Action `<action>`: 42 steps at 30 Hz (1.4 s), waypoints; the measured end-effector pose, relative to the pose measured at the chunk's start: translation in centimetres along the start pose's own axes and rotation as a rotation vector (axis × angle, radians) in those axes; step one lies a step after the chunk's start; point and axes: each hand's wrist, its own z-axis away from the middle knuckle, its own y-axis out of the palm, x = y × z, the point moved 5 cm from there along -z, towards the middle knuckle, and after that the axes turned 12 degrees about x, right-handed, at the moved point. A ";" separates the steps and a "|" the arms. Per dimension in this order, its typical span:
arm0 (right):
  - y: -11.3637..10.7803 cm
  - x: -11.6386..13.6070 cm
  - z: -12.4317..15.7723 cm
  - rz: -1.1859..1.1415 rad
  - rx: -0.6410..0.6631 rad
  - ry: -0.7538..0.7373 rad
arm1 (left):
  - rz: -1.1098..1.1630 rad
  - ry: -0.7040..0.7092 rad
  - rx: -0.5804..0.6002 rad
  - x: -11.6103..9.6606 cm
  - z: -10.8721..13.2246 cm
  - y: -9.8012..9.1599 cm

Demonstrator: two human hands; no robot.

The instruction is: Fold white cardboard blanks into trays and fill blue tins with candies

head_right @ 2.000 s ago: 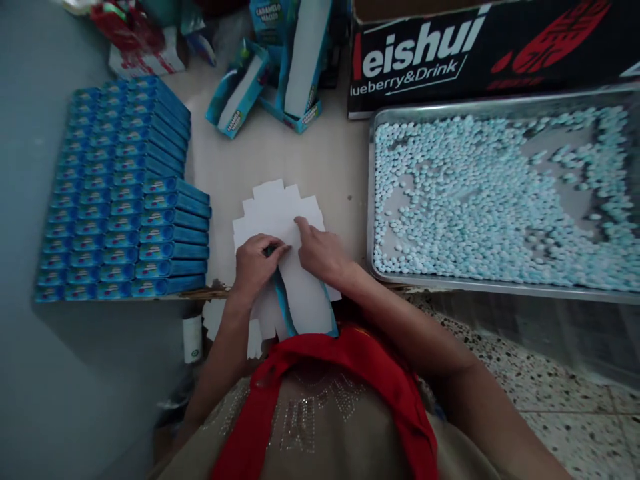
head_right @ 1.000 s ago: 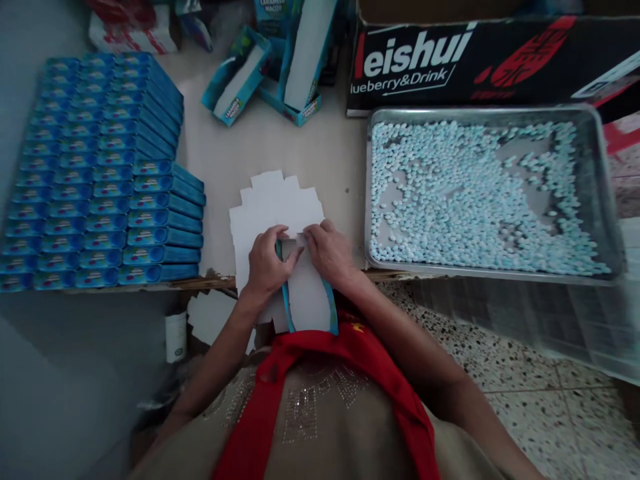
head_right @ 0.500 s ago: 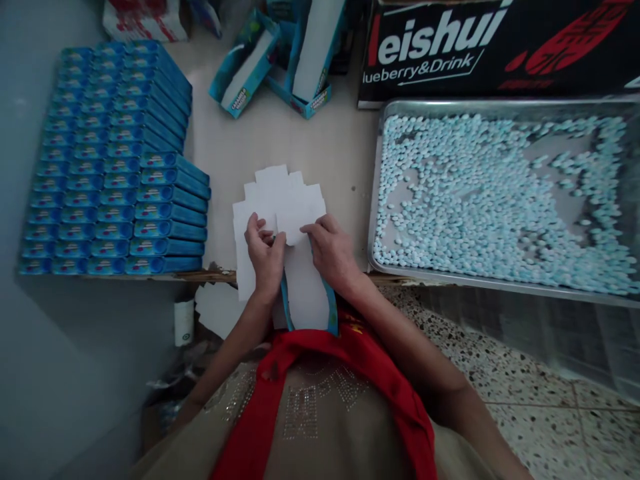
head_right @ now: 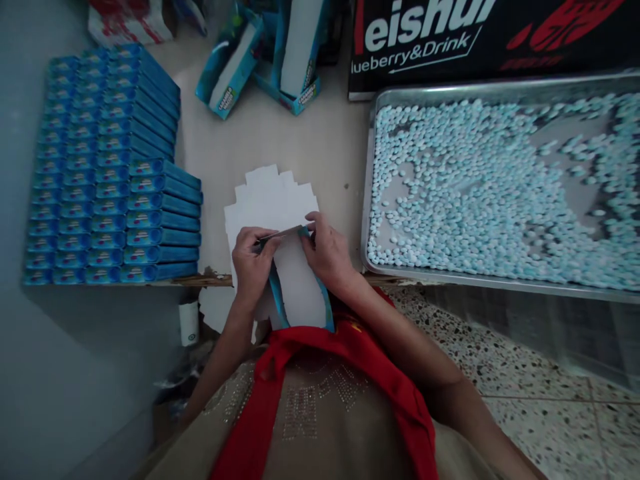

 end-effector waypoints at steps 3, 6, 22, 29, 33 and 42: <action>0.2 -0.6 0.1 -0.019 0.041 0.029 | 0.062 0.068 0.086 0.0 0.6 -0.9; 0.3 -0.3 0.1 0.032 0.051 0.004 | 0.116 -0.021 0.112 0.8 0.3 -1.4; -3.7 0.3 -4.2 -0.067 0.298 -0.031 | 0.348 -0.179 0.134 1.8 -0.7 -0.4; -2.8 -2.1 -5.0 -0.253 0.415 0.046 | 0.294 -0.146 0.216 1.3 -1.5 -1.0; -2.9 -0.1 -6.5 0.125 0.469 -0.150 | 0.105 -0.053 0.393 1.1 -3.2 -1.0; -0.6 1.7 -7.5 0.699 0.525 -0.280 | -0.490 0.136 0.491 -0.8 -5.9 1.4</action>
